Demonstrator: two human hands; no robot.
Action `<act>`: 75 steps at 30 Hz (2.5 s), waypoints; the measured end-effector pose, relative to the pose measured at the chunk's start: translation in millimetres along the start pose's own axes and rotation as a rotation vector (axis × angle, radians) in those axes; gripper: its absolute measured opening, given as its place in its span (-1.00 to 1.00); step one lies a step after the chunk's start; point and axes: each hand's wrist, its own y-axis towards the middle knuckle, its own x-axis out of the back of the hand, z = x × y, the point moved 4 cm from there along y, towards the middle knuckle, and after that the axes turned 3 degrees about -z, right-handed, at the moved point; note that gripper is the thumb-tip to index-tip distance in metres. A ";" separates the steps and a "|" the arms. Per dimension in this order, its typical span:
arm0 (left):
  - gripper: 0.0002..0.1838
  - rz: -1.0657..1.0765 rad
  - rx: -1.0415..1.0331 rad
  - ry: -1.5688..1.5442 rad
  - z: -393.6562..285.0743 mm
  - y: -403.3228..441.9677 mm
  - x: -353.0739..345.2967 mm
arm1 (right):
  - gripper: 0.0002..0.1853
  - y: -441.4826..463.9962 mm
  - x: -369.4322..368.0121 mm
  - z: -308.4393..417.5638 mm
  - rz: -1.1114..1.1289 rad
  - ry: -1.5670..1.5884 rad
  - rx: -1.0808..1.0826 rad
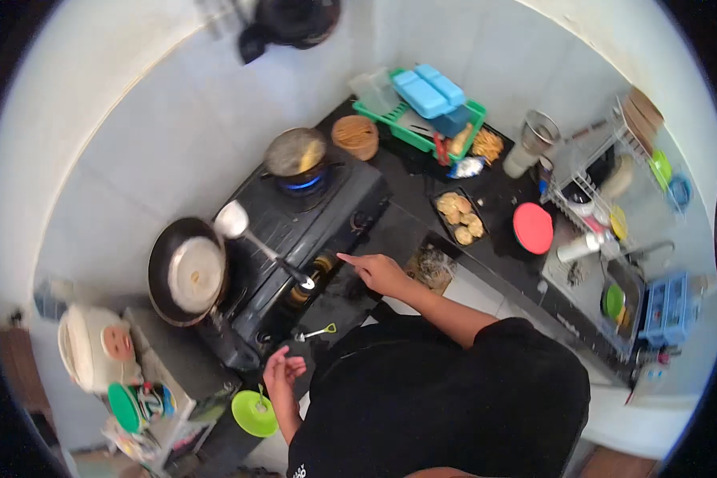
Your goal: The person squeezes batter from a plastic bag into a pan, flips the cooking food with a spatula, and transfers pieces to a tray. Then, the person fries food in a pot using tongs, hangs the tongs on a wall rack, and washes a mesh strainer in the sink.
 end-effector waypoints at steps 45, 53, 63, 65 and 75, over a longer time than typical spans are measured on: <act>-0.63 0.185 -0.184 0.368 -46.0 56.1 -181.4 | -0.43 230.7 268.6 -167.7 -0.255 -0.444 -0.229; -0.63 0.080 -0.133 0.309 -34.9 41.4 -152.5 | -0.64 403.2 318.4 194.3 -0.614 -0.440 1.203; -0.67 -0.231 -0.128 -0.069 8.0 22.5 -108.3 | -0.75 564.8 262.2 293.5 -0.578 -1.144 1.736; -0.68 -0.287 -0.121 -0.101 17.0 22.9 -100.5 | -0.79 581.0 253.6 297.6 -0.538 -1.203 1.751; -0.67 -0.318 -0.095 -0.159 14.2 26.6 -103.5 | -0.73 556.4 265.8 341.2 -0.305 -1.079 1.850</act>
